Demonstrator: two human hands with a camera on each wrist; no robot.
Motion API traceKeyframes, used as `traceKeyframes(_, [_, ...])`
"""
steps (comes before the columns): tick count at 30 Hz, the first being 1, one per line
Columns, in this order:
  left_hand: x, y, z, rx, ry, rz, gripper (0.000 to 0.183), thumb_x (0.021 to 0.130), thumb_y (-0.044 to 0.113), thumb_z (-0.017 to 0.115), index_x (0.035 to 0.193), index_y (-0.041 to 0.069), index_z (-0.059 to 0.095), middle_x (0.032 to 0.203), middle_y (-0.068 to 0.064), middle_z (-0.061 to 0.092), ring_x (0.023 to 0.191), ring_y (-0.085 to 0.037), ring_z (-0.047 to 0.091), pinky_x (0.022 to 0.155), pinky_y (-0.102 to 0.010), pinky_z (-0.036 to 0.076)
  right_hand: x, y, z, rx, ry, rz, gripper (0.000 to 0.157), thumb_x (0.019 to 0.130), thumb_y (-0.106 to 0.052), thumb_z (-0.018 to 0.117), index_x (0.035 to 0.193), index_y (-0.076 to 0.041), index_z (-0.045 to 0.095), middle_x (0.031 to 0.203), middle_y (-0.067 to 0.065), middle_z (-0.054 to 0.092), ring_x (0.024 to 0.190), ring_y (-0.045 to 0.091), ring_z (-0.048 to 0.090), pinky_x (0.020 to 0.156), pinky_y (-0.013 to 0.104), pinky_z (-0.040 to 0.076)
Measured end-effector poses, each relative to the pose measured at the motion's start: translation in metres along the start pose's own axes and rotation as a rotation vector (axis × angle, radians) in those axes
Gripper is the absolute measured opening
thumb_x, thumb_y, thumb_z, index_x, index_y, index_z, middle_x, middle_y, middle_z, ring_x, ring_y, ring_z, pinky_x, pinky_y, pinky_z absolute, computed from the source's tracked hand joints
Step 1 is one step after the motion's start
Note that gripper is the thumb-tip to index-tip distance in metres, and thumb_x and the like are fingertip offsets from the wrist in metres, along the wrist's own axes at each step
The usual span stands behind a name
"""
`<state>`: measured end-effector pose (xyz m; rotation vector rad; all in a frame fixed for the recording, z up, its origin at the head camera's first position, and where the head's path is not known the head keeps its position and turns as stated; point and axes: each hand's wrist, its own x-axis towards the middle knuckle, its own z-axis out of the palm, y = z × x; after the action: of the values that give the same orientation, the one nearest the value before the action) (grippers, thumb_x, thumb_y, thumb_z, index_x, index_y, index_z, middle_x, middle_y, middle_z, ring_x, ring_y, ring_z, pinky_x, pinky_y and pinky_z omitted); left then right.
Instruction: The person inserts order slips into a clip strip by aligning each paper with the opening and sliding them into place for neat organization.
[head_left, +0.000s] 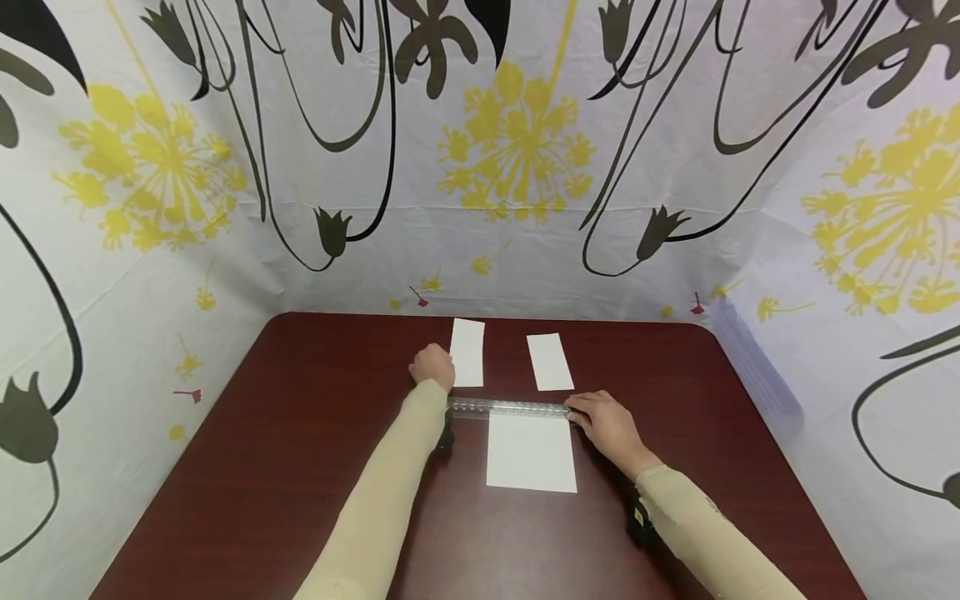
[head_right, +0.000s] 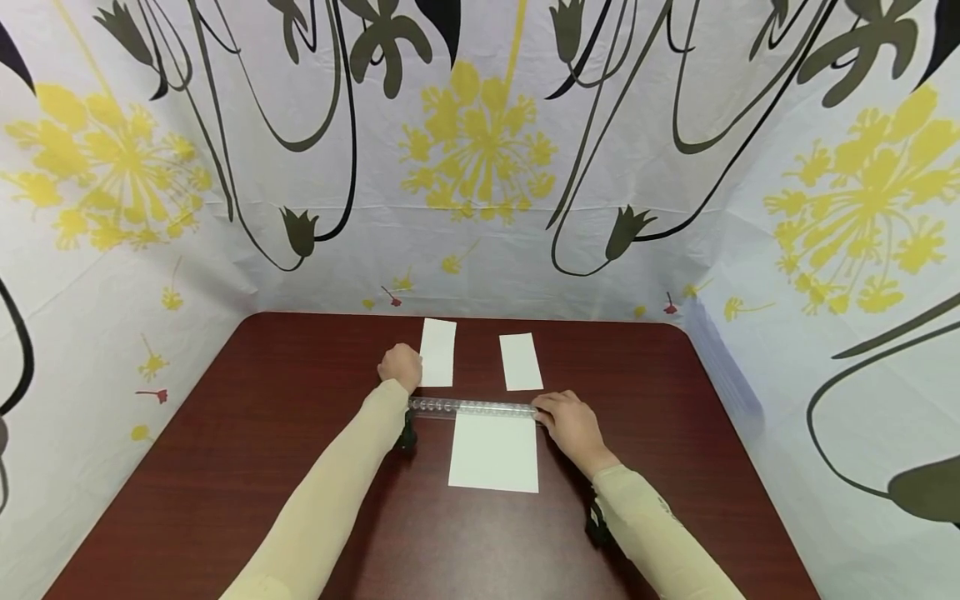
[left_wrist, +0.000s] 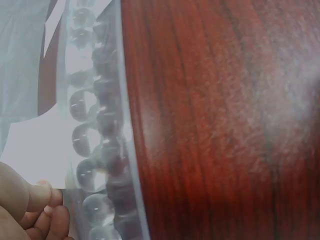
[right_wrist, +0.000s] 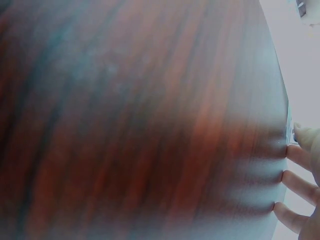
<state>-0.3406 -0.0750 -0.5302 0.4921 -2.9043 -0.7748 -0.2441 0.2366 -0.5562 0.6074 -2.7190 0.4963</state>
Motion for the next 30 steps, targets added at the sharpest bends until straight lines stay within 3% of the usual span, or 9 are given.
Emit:
traceKeyframes(3, [0.000, 0.001, -0.007, -0.062, -0.034, 0.017, 0.017, 0.094, 0.015, 0.065, 0.095, 0.002, 0.077, 0.100, -0.015, 0.077, 0.096, -0.034, 0.071, 0.090, -0.049, 0.054, 0.000, -0.001, 0.000, 0.004, -0.004, 0.003, 0.025, 0.089, -0.021, 0.073, 0.114, -0.015, 0.074, 0.114, 0.004, 0.074, 0.106, 0.024, 0.066, 0.083, 0.044, 0.057])
traceKeyframes(6, [0.001, 0.003, -0.016, -0.140, -0.082, 0.036, 0.026, 0.096, 0.014, 0.061, 0.074, 0.005, 0.071, 0.086, -0.009, 0.075, 0.083, -0.027, 0.070, 0.078, -0.042, 0.056, 0.000, -0.001, -0.001, 0.006, -0.005, 0.001, 0.025, 0.090, -0.020, 0.072, 0.114, -0.014, 0.074, 0.114, 0.005, 0.074, 0.107, 0.025, 0.066, 0.083, 0.044, 0.057])
traceKeyframes(9, [0.003, 0.005, -0.027, -0.207, -0.116, 0.050, 0.046, 0.098, 0.016, 0.058, 0.053, 0.011, 0.049, 0.057, -0.001, 0.055, 0.058, -0.016, 0.051, 0.058, -0.031, 0.046, -0.001, -0.001, -0.001, 0.007, -0.004, -0.002, 0.025, 0.090, -0.020, 0.073, 0.114, -0.014, 0.074, 0.113, 0.005, 0.074, 0.106, 0.024, 0.066, 0.083, 0.044, 0.057])
traceKeyframes(13, [0.004, 0.007, -0.040, -0.287, -0.141, 0.065, 0.056, 0.097, 0.014, 0.056, 0.047, 0.016, 0.032, 0.048, 0.004, 0.026, 0.050, -0.013, 0.024, 0.052, -0.026, 0.031, -0.001, -0.001, -0.001, 0.007, -0.005, -0.004, 0.025, 0.090, -0.020, 0.073, 0.114, -0.014, 0.074, 0.113, 0.004, 0.075, 0.105, 0.024, 0.066, 0.083, 0.043, 0.057])
traceKeyframes(16, [0.003, 0.007, -0.046, -0.305, -0.141, 0.075, 0.057, 0.097, 0.014, 0.058, 0.045, 0.017, 0.032, 0.051, 0.001, 0.043, 0.051, -0.012, 0.037, 0.054, -0.025, 0.033, -0.001, -0.001, -0.002, 0.010, -0.004, -0.004, 0.024, 0.090, -0.020, 0.073, 0.113, -0.014, 0.074, 0.113, 0.004, 0.075, 0.105, 0.024, 0.066, 0.082, 0.043, 0.057])
traceKeyframes(20, [0.002, 0.005, -0.045, -0.291, -0.156, 0.071, 0.048, 0.097, 0.017, 0.058, 0.051, 0.011, 0.045, 0.090, -0.010, 0.076, 0.087, -0.022, 0.070, 0.068, -0.027, 0.045, -0.001, 0.000, -0.001, 0.011, 0.007, -0.006, 0.023, 0.089, -0.019, 0.073, 0.112, -0.014, 0.075, 0.111, 0.004, 0.075, 0.104, 0.023, 0.066, 0.082, 0.044, 0.057])
traceKeyframes(24, [0.004, 0.000, -0.044, -0.305, -0.189, 0.066, 0.025, 0.097, 0.018, 0.060, 0.082, 0.002, 0.073, 0.109, -0.014, 0.076, 0.105, -0.029, 0.070, 0.087, -0.037, 0.055, -0.001, 0.001, -0.001, 0.006, 0.017, -0.012, 0.023, 0.089, -0.019, 0.073, 0.111, -0.014, 0.075, 0.110, 0.004, 0.075, 0.103, 0.023, 0.066, 0.082, 0.043, 0.057])
traceKeyframes(26, [0.004, -0.003, -0.044, -0.313, -0.203, 0.063, 0.022, 0.097, 0.019, 0.062, 0.101, 0.002, 0.076, 0.111, -0.014, 0.075, 0.105, -0.030, 0.069, 0.091, -0.042, 0.056, -0.001, 0.001, 0.000, 0.003, 0.012, -0.010, 0.023, 0.089, -0.019, 0.073, 0.112, -0.014, 0.075, 0.111, 0.004, 0.075, 0.104, 0.023, 0.066, 0.082, 0.043, 0.057])
traceKeyframes(30, [0.006, -0.011, -0.049, -0.323, -0.234, 0.063, 0.025, 0.097, 0.020, 0.062, 0.110, 0.002, 0.074, 0.111, -0.015, 0.075, 0.106, -0.031, 0.069, 0.093, -0.044, 0.055, -0.001, 0.000, -0.001, 0.001, 0.002, -0.007, 0.023, 0.090, -0.020, 0.072, 0.112, -0.014, 0.075, 0.111, 0.004, 0.075, 0.105, 0.023, 0.066, 0.083, 0.043, 0.057])
